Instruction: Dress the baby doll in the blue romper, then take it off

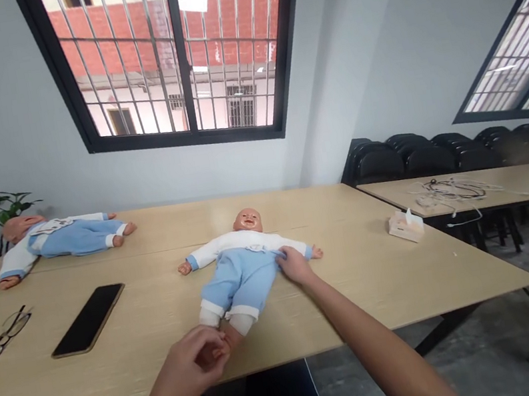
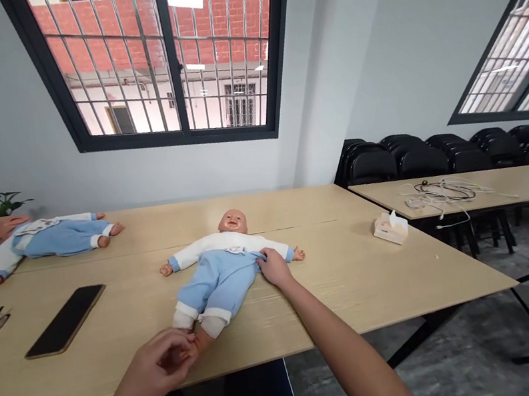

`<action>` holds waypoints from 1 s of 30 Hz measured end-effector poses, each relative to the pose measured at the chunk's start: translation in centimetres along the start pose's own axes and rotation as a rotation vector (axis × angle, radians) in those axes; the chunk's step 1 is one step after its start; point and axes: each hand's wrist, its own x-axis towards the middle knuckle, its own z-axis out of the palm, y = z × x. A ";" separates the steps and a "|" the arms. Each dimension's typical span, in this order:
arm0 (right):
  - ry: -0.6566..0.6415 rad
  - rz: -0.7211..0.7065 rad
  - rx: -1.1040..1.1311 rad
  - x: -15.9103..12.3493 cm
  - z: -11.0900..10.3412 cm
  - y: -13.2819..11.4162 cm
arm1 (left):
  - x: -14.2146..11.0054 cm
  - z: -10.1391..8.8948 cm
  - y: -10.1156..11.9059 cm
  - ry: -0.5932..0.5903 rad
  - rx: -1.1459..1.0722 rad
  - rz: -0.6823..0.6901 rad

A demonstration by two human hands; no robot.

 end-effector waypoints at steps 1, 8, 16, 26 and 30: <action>-0.006 -0.010 0.019 -0.4 0.1 -0.1 | 0.2 0.5 0.6 -0.027 0.032 0.026; 0.128 -0.126 0.022 -2.7 0.3 -2.1 | 1.6 4.8 3.5 -0.117 0.376 0.261; -0.092 -0.253 -0.308 1.7 1.7 -8.0 | 7.9 3.1 4.6 -0.199 0.072 0.389; -0.097 -0.445 -0.561 0.4 2.0 -9.7 | 19.1 -0.1 -8.9 -0.021 -0.085 -0.062; -0.113 -0.487 -0.602 0.2 0.8 -9.4 | 18.8 1.4 -10.4 -0.026 -0.165 -0.104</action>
